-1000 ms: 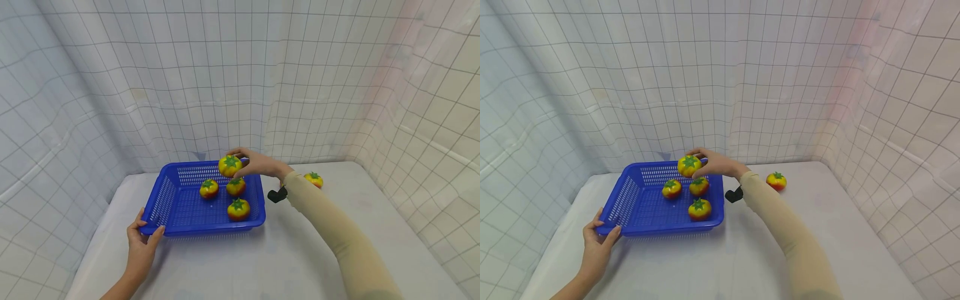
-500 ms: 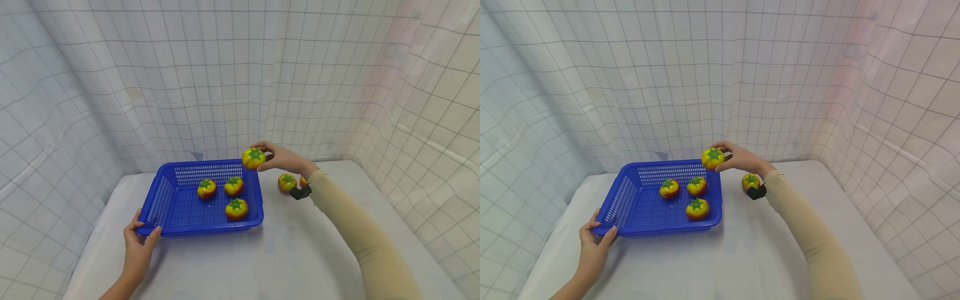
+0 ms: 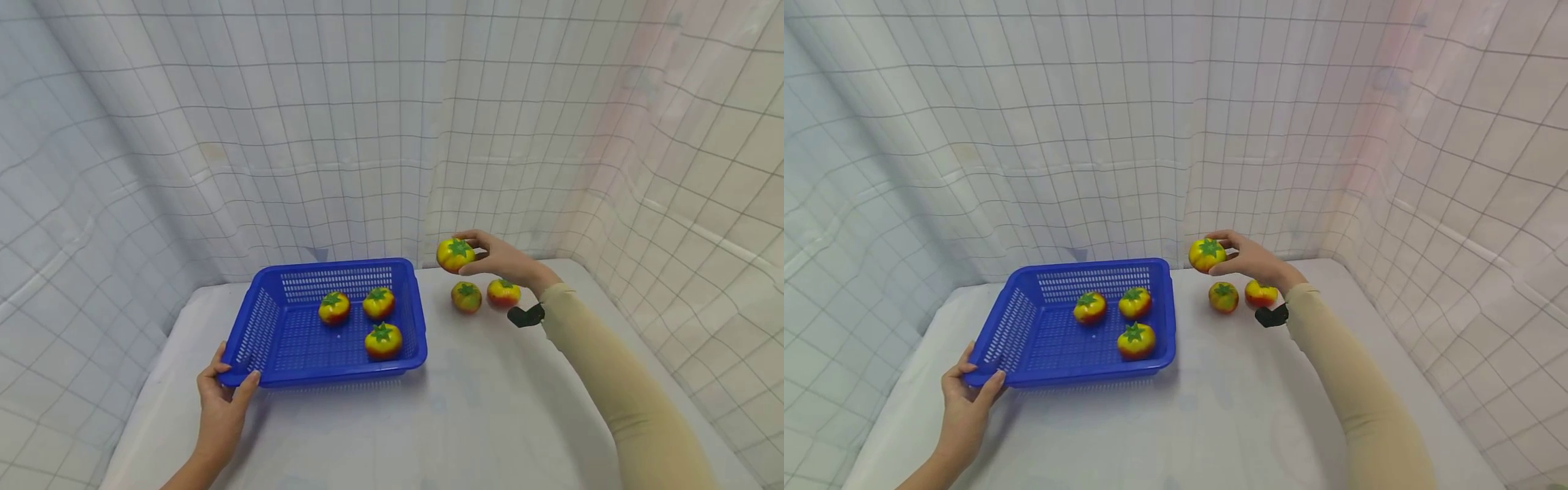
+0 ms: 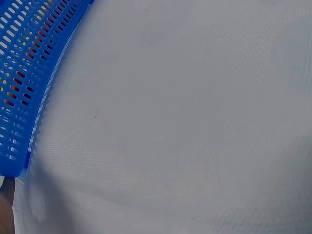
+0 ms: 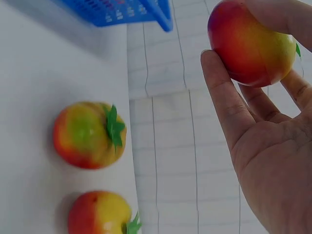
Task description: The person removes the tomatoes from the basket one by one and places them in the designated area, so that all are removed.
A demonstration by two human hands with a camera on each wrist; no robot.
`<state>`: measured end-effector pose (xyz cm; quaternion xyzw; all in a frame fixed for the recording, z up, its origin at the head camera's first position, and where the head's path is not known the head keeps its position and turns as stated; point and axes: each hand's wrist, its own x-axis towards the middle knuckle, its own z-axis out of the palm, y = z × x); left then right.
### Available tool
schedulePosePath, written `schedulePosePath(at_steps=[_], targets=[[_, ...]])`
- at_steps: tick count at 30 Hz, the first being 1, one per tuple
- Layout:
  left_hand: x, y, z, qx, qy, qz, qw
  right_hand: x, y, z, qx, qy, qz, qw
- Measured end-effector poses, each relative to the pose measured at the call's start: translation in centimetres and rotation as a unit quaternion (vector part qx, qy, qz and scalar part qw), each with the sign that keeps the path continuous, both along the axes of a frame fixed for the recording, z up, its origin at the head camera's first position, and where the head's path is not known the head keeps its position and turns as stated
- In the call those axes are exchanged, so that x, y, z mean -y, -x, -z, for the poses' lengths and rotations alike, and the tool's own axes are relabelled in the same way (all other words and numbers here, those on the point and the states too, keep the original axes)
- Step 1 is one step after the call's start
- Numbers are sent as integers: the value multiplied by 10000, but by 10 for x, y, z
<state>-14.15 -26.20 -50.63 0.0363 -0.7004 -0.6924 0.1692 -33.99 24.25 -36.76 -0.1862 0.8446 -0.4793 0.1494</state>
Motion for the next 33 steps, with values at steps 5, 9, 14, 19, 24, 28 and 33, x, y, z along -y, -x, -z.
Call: schedulePosePath(at_steps=[5, 9, 14, 19, 24, 28, 33], targets=[[1, 0, -1, 34, -72, -11, 10000, -19, -1, 1, 24, -104, 290, 9995], [1, -1, 0, 69, -65, -8, 10000, -34, -2, 4, 99, -51, 449, 9989], [1, -1, 0, 106, -46, -18, 9999, -53, -6, 11, 176, -84, 625, 9979], [1, 0, 0, 65, -109, -12, 9999, -75, -11, 19, 150, -261, 979, 9947], [1, 1, 0, 37, -94, -38, 9999, -95, -13, 30, 131, -370, 1261, 9912], [1, 1, 0, 80, -70, 4, 9999, -112, -17, 39, 194, -367, 1461, 9884], [2, 2, 0, 166, -4, 113, 9998, -130, -22, 50, 339, -66, 1579, 9869]])
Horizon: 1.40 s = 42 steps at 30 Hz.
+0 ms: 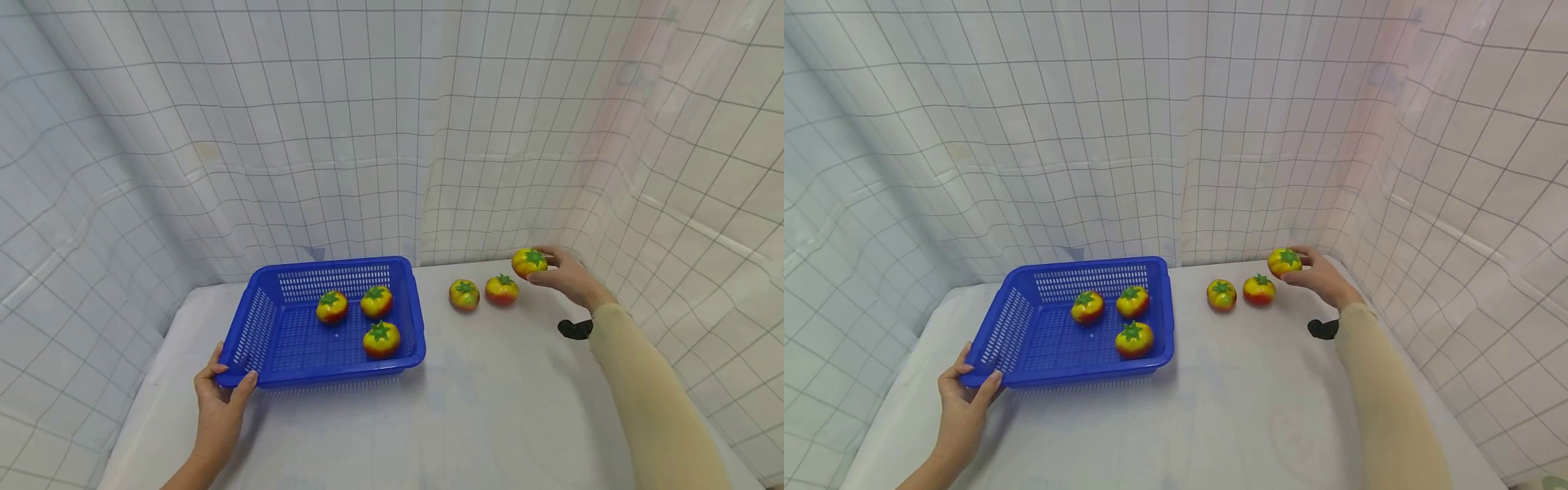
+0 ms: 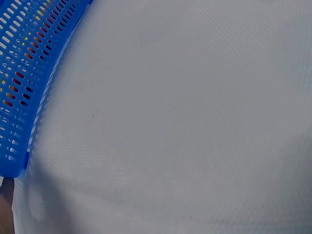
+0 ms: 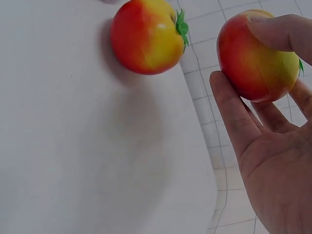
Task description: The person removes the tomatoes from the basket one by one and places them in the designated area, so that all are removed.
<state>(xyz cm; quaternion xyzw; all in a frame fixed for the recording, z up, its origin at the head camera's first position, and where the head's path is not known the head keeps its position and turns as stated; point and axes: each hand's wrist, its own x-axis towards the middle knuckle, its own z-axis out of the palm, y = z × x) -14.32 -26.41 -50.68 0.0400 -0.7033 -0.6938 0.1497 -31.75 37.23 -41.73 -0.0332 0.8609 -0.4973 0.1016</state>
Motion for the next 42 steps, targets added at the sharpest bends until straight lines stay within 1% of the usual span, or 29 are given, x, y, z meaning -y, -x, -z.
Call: schedulePosePath(at_steps=[5, 12, 16, 21, 24, 31, 37, 42], targets=[[0, 0, 0, 25, 79, 14, 10000, -12, -3, 10, 65, 323, 72, 9994], [0, 0, -1, 9, 54, 25, 10000, -20, -4, 24, 174, 275, 248, 9992], [1, 1, -1, 28, 32, -3, 10000, -22, -5, 32, 290, 380, 347, 9982], [1, 1, -1, 20, -69, -24, 10000, -24, -6, 43, 315, 445, 437, 9976], [0, 1, 0, 13, -109, -36, 9999, -24, -6, 47, 320, 421, 480, 9974], [0, 1, -1, 27, -111, -42, 9999, -19, -9, 49, 393, 387, 536, 9970], [0, 0, -1, 50, -65, -65, 9999, -22, -8, 56, 376, 206, 584, 9974], [0, 0, -2, 6, -65, -22, 10000, -25, -6, 62, 426, 148, 622, 9970]])
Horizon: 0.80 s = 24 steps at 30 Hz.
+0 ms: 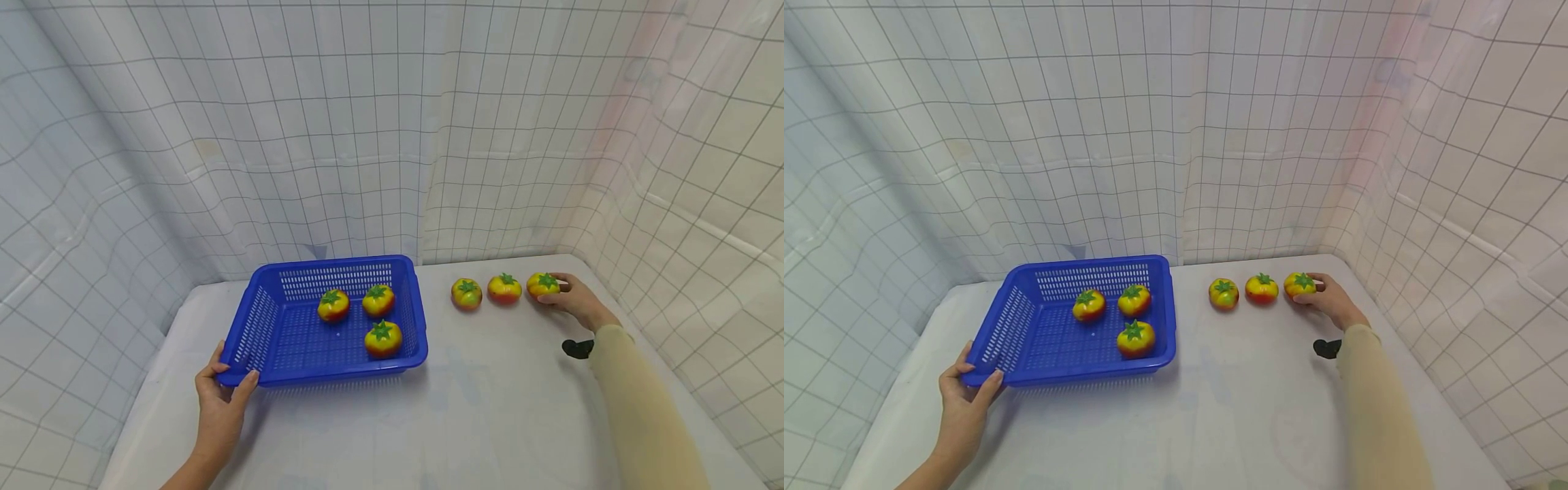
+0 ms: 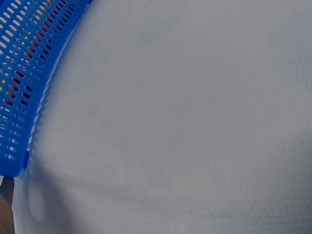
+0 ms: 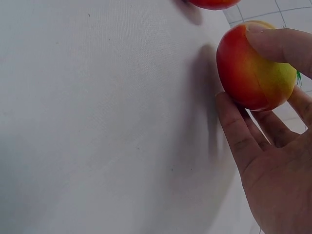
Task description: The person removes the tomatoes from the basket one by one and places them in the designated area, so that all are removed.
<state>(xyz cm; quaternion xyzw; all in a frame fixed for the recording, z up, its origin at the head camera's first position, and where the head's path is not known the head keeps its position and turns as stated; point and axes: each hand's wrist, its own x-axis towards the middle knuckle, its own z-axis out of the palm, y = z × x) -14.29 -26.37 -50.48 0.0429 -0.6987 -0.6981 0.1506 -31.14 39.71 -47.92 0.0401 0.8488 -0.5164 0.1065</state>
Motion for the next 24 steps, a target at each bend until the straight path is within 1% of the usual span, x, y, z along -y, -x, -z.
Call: schedulePosePath(at_steps=[8, 15, 18, 24], targets=[[1, 1, 1, 12, 50, -3, 10000, -3, -1, 3, 127, -129, 93, 9998], [1, 1, 1, 26, 71, -11, 10000, -1, -2, 3, 158, -30, 135, 9998], [1, 1, 1, 54, 138, -22, 9999, 1, -2, 3, 186, -49, 130, 9997], [1, 1, 2, 8, 121, -50, 9999, 2, -2, 3, 220, -68, 137, 9996]])
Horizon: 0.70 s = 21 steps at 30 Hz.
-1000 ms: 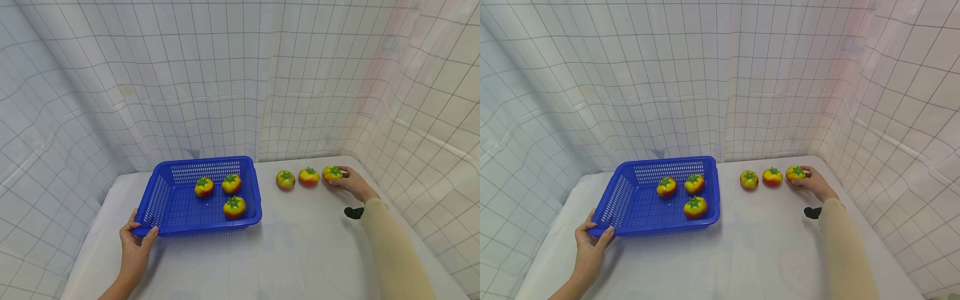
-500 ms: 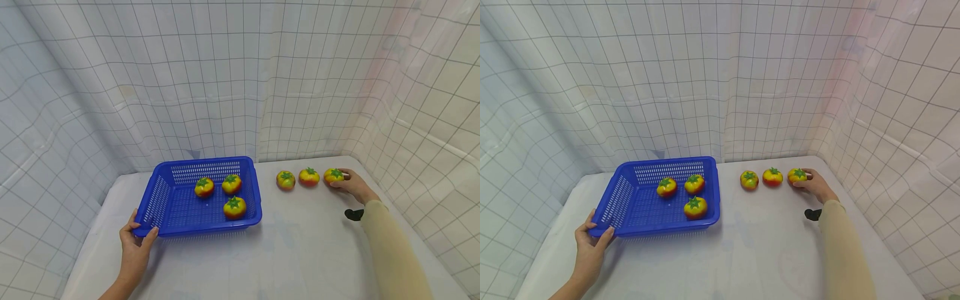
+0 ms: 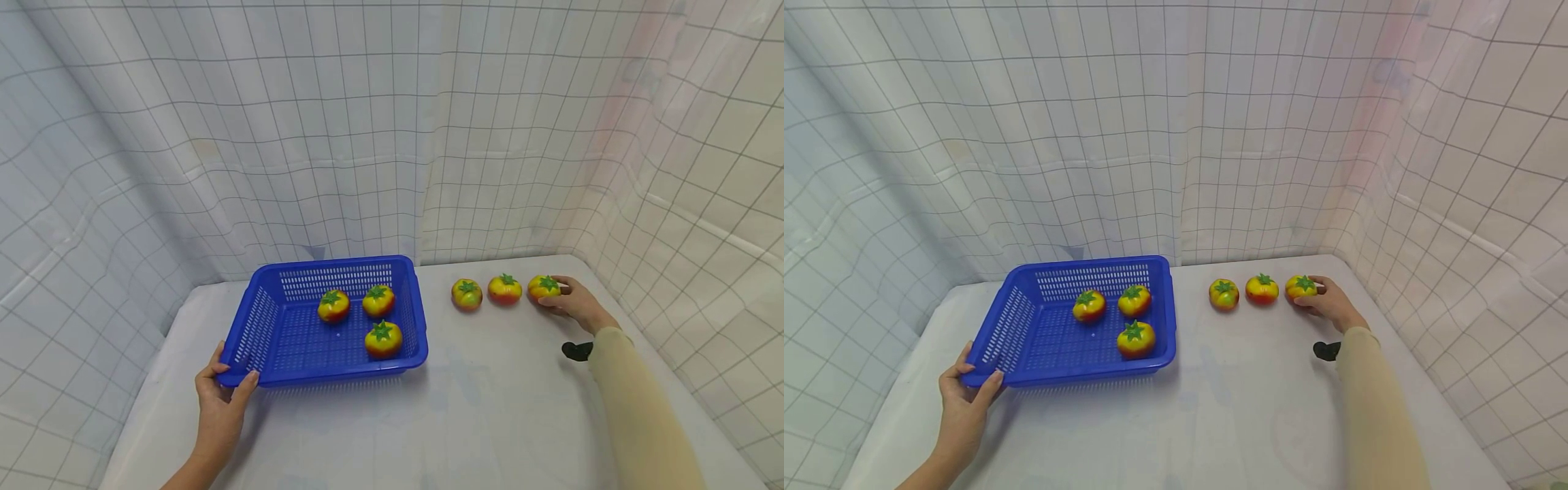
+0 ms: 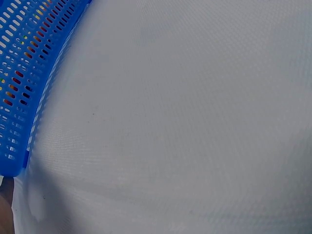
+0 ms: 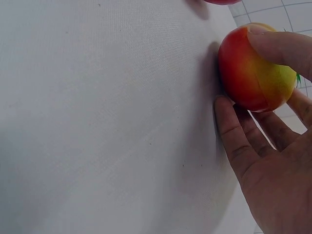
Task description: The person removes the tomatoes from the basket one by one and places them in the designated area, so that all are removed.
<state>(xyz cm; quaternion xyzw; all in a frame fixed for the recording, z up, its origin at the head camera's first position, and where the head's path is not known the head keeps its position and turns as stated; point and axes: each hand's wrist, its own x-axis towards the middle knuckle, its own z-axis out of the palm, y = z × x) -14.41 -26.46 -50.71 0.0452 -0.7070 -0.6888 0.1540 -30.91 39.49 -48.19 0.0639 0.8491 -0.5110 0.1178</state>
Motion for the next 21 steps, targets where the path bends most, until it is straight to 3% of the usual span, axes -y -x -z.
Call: schedulePosePath(at_steps=[14, 21], targets=[[0, -1, 1, -71, -39, 63, 9999, 1, -1, 0, 26, 59, 73, 10000], [0, 0, 1, 47, 12, 62, 10000, 2, -2, 1, -48, 10, 2, 10000]])
